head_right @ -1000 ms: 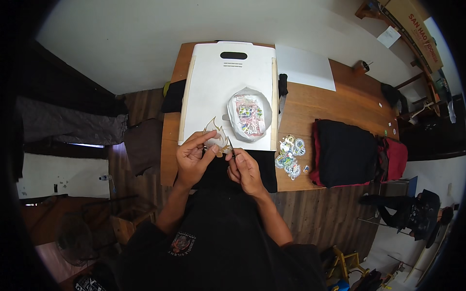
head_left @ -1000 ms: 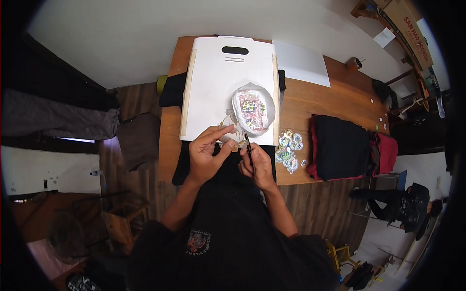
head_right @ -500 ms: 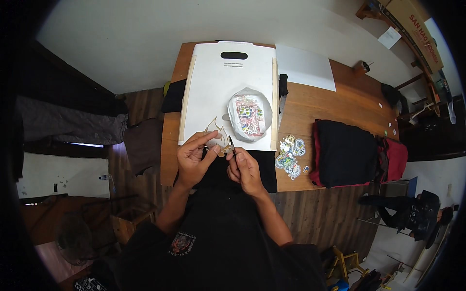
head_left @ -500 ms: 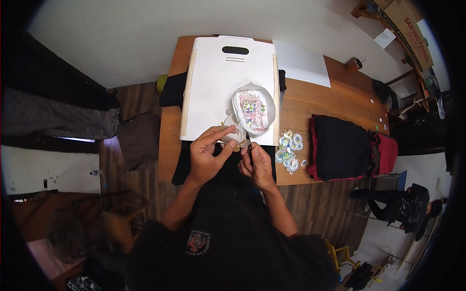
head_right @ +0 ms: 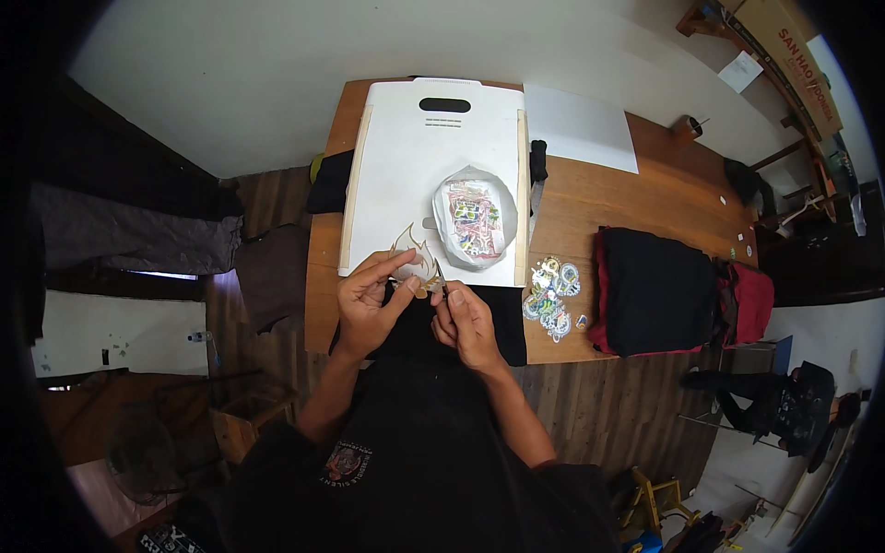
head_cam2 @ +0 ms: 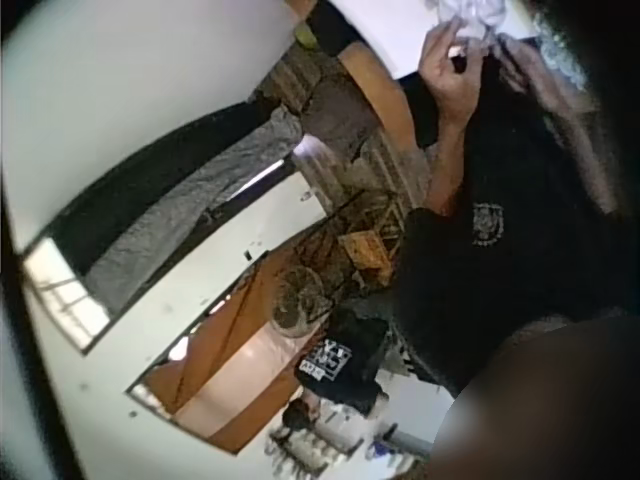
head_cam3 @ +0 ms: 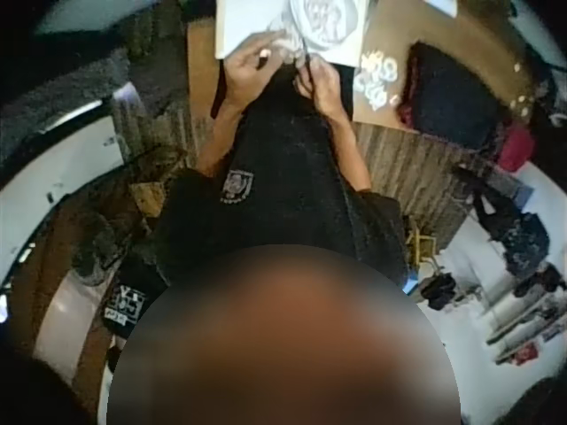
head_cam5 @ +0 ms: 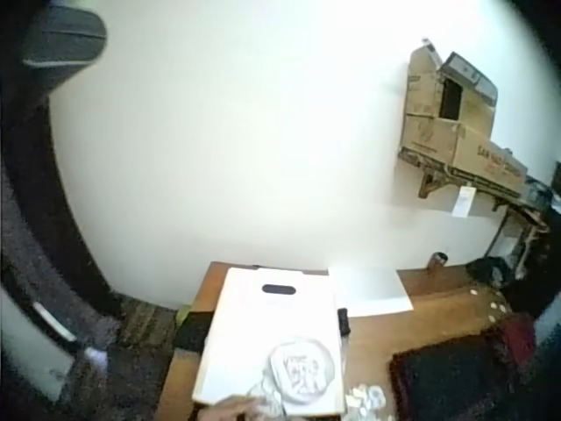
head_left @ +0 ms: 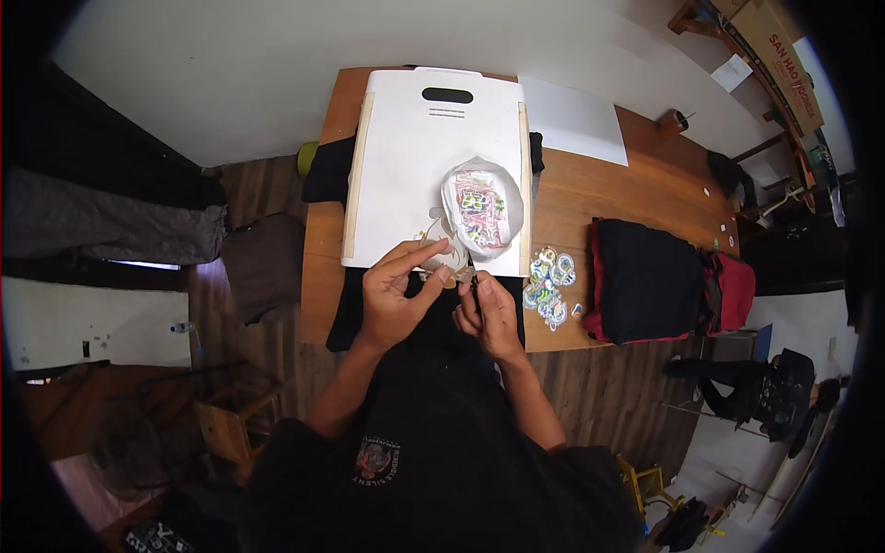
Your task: Cutting out individual patches from a sheet using scissors on a production table.
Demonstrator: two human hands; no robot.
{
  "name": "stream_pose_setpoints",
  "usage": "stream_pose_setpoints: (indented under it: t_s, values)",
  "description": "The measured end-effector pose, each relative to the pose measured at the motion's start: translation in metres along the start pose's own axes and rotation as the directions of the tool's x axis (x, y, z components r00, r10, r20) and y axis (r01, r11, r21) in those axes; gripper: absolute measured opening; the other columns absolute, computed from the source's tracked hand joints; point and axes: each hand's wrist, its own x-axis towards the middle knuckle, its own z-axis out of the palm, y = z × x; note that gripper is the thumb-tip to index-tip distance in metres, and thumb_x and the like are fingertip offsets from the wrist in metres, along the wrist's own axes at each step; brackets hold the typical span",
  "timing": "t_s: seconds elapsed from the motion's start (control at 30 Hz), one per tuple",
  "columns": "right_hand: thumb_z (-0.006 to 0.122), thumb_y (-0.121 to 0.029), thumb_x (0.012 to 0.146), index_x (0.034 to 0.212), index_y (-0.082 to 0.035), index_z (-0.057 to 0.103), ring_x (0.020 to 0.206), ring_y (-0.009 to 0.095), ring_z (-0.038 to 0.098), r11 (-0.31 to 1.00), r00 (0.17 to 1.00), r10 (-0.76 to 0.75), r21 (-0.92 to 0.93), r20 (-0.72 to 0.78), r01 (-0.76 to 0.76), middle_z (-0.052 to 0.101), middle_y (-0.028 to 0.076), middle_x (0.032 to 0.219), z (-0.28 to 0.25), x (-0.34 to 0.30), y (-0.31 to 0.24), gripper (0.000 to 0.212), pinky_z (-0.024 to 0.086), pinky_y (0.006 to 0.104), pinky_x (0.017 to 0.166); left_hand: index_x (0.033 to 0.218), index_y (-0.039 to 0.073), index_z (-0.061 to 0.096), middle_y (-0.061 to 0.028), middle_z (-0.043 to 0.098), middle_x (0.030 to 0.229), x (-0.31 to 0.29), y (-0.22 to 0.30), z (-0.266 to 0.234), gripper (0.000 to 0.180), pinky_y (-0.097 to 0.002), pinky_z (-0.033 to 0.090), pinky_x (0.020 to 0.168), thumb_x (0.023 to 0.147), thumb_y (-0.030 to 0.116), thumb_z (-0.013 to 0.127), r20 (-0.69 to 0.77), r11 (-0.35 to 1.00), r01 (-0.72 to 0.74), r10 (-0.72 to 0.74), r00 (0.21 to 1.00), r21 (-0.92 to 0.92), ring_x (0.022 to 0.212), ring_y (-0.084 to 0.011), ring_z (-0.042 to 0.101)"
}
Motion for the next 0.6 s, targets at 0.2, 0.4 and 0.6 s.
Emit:
stream_pose_setpoints:
  t_s: [0.2, 0.4, 0.6]
  values:
    - [0.033, -0.033, 0.107, 0.102, -0.002, 0.050, 0.042, 0.006, 0.023, 1.000, 1.000, -0.009, -0.008, 0.002, 0.009, 0.029, -0.004, 0.054, 0.0007, 0.0000, -0.0009, 0.035, 0.023, 0.0224, 0.043, 0.120, -0.008, 0.061, -0.0145, 0.062, 0.112, -0.0003, -0.0004, -0.0001, 0.035, -0.0262, 0.048, 0.092, 0.085, -0.012, 0.063, 0.004, 1.000, 0.005, -0.005, 1.000, -0.002, 0.106, -0.0169, 0.059]
    - [0.034, -0.033, 0.107, 0.102, -0.002, 0.049, 0.042, 0.006, 0.023, 1.000, 1.000, -0.018, -0.011, 0.006, 0.018, 0.029, -0.003, 0.055, 0.0001, -0.0003, -0.0004, 0.035, 0.023, 0.0224, 0.043, 0.120, -0.008, 0.061, -0.0147, 0.062, 0.113, -0.0002, -0.0007, 0.0005, 0.036, -0.0259, 0.049, 0.091, 0.085, -0.012, 0.063, 0.004, 1.000, 0.007, -0.007, 1.000, -0.004, 0.105, -0.0164, 0.060]
    - [0.034, -0.033, 0.106, 0.101, -0.002, 0.049, 0.042, 0.006, 0.023, 1.000, 1.000, -0.015, -0.020, 0.002, 0.015, 0.029, -0.004, 0.055, 0.0006, -0.0008, -0.0009, 0.035, 0.023, 0.0224, 0.043, 0.120, -0.008, 0.061, -0.0145, 0.062, 0.113, -0.0003, -0.0009, 0.0005, 0.035, -0.0258, 0.049, 0.091, 0.085, -0.012, 0.063, 0.003, 1.000, 0.015, -0.015, 1.000, -0.015, 0.105, -0.0165, 0.059]
